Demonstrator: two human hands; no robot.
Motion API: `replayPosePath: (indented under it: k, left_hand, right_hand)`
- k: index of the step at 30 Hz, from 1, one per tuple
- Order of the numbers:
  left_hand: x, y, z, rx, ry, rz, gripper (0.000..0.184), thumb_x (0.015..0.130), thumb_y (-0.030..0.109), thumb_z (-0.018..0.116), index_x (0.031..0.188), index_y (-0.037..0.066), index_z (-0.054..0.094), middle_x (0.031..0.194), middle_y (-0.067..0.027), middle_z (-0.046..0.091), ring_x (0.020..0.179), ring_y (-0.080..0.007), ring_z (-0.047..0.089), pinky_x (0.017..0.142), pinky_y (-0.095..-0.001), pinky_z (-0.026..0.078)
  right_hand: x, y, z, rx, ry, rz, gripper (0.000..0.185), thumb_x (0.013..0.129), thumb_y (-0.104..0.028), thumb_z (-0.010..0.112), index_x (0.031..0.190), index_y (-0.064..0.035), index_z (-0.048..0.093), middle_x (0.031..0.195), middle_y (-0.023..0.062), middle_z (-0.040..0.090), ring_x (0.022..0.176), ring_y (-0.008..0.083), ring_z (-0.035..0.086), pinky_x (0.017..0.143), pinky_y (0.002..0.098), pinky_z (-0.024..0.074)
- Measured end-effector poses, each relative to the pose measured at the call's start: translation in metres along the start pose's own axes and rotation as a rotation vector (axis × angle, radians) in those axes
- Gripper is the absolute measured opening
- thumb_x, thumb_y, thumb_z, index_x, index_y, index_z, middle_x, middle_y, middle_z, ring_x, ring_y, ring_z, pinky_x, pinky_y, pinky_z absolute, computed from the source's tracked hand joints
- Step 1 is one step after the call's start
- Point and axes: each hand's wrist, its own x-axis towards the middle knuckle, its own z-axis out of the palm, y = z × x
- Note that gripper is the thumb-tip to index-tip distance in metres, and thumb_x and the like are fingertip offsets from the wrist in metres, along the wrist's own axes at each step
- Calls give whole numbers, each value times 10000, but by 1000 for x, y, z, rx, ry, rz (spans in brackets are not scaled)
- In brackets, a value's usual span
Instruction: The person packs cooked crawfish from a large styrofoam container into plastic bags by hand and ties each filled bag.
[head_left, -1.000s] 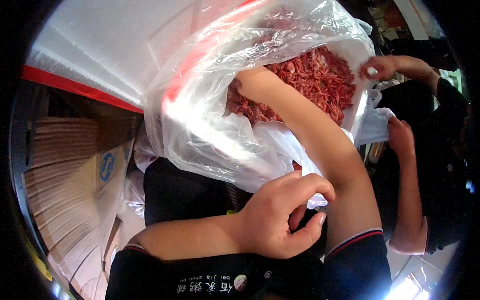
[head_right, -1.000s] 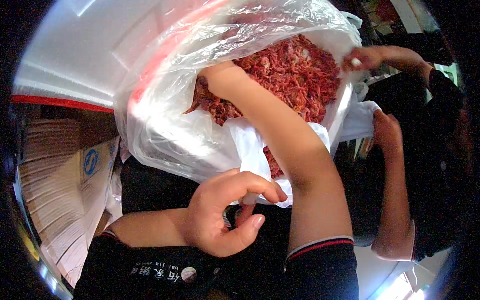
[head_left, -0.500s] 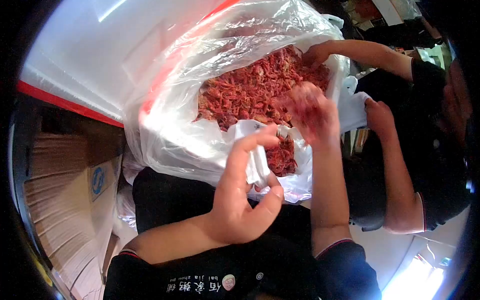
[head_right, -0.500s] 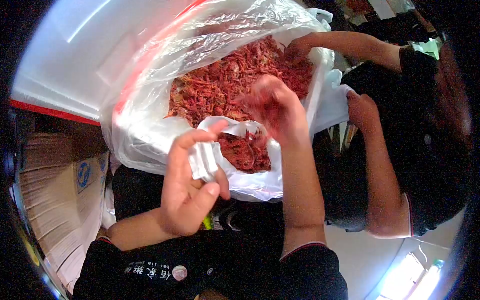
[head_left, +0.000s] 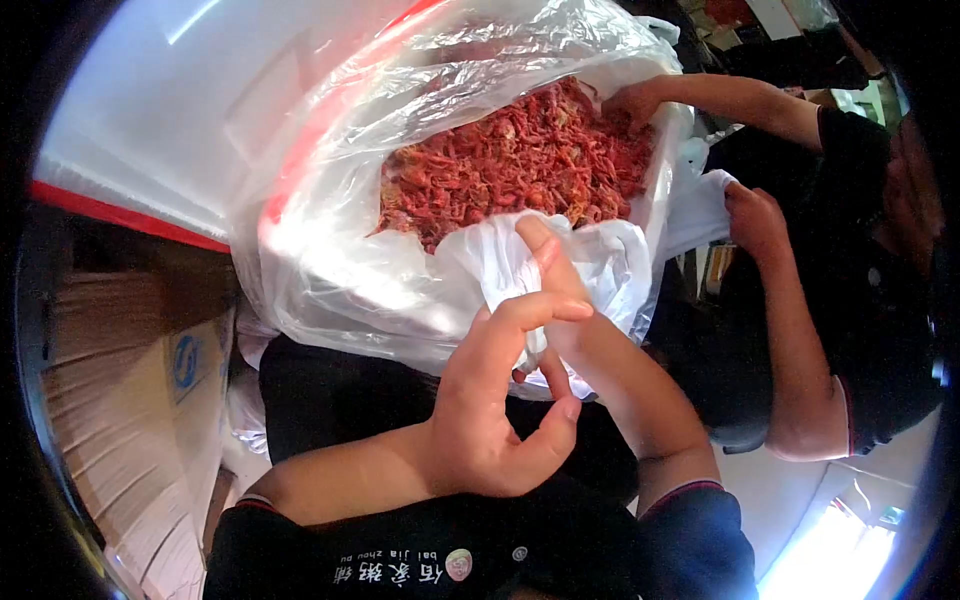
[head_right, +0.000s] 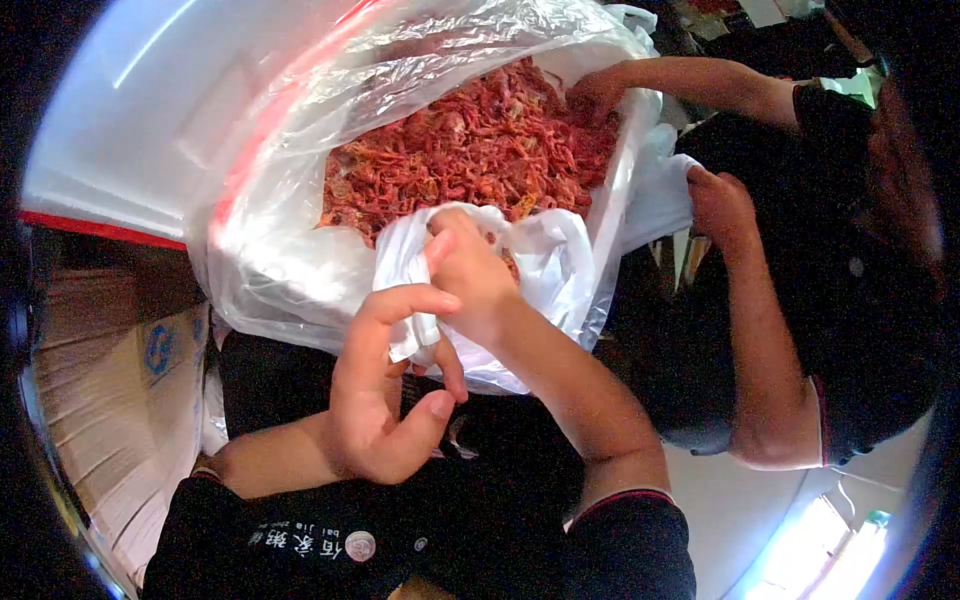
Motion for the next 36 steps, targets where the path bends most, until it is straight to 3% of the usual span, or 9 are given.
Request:
replayPosePath:
  k: [4,6,8,12,15,22,28,30,36]
  left_hand:
    - [10,-1,-7,192,-136,65,508,723,38,511,1211,15,371,858,-58,517,691,-99,517,638,-231,358]
    - [12,0,-9,200,-115,57,483,715,38,515,1187,14,410,848,-58,519,679,-98,514,643,-236,372]
    - [14,0,-10,190,-113,170,428,700,38,521,1124,9,476,927,-99,555,614,-105,523,655,-247,401]
    - [14,1,-11,149,-211,105,393,677,52,553,1066,28,512,1278,-279,452,470,-87,505,536,-245,439]
    - [14,1,-9,183,-255,139,368,671,56,564,1036,31,524,1300,-293,423,453,-75,481,494,-227,435]
    - [16,1,-19,130,-244,131,341,691,84,563,1024,22,528,1291,-268,446,460,-87,475,482,-224,437]
    - [15,3,-24,128,-247,108,331,704,93,561,1026,19,529,1292,-252,453,464,-95,473,485,-221,439]
    - [16,4,-25,134,-251,103,333,703,88,563,1027,20,530,1292,-251,454,467,-96,474,488,-220,438]
    - [14,5,-29,110,-224,101,333,700,72,572,1027,20,537,1282,-248,467,468,-94,461,495,-220,430]
  right_hand:
    - [19,9,11,310,183,-77,184,729,-170,604,808,-20,532,820,132,477,810,277,497,717,367,405]
    - [16,1,-11,-6,141,-300,124,680,-115,628,771,-47,578,744,94,526,728,237,544,656,342,429]
    - [6,-19,-31,-220,310,-474,103,657,-58,656,751,-38,619,711,73,618,648,178,600,623,288,466]
    - [61,-16,-61,-21,403,-286,164,851,-67,499,914,36,610,870,74,619,789,105,571,729,220,444]
    - [133,13,-46,-645,309,-550,236,767,-31,543,977,-67,644,989,81,628,987,246,577,812,374,487]
    - [164,36,-35,-1440,106,-398,236,778,-141,530,990,-113,630,1055,88,576,1041,266,517,808,444,470]
    - [191,32,-37,-829,185,-36,305,805,-256,593,1046,-70,607,1031,181,605,988,324,565,890,421,433]
    - [215,46,-26,-1002,376,-671,340,814,-278,585,1082,-70,593,1083,155,600,1023,339,547,896,417,434]
    - [189,12,-10,-1165,260,-535,271,819,-246,558,1046,-112,621,1069,139,608,1037,312,551,879,394,450]
